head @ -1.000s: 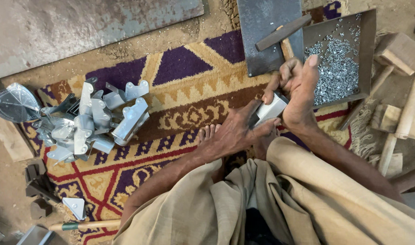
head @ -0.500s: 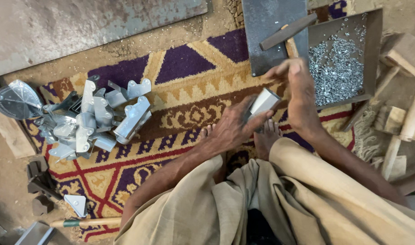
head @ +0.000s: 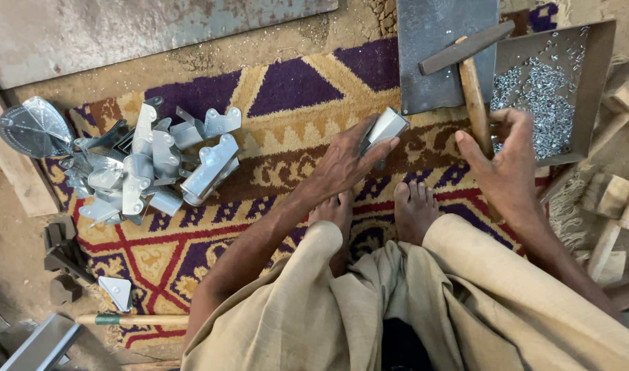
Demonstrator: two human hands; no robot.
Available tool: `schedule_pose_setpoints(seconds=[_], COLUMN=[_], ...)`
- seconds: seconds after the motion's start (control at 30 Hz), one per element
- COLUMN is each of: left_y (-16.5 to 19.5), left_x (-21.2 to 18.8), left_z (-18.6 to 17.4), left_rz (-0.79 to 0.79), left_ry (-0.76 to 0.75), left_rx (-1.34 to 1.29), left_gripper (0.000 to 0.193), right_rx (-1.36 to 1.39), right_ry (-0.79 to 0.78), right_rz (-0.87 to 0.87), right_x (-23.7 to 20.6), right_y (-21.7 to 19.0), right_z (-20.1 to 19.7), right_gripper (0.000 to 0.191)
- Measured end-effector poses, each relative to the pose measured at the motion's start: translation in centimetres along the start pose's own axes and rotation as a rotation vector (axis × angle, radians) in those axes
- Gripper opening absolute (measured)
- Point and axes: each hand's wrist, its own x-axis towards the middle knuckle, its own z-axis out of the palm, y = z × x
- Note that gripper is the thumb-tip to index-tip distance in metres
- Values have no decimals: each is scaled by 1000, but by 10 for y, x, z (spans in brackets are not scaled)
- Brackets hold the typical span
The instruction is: The person sits on a rug on the floor and hammers small white aluminum castings one at a time on a flat steel plate, repositioning and turning each part to flatten or straighten it, then sets it on a growing pile of finished parts beside them.
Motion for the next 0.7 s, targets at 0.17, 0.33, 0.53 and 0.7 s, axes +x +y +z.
schedule_pose_setpoints(seconds=[0.17, 0.33, 0.53, 0.7], left_y=[-4, -7, -9, -7], left_x=[8, 17, 22, 23], left_z=[8, 11, 7, 7], left_rz=[-22, -20, -14, -28], left_ry=[-34, -45, -46, -57], left_rx=[-36, -43, -23, -35], left_gripper=[71, 72, 73, 75], right_rx=[-2, -37, -45, 240], right_ry=[-107, -141, -160, -135], right_rz=[89, 184, 135, 400], right_x=[5, 4, 3, -11], right_y=[8, 17, 8, -26], right_z=[5, 6, 6, -9], right_gripper=[64, 63, 58, 31])
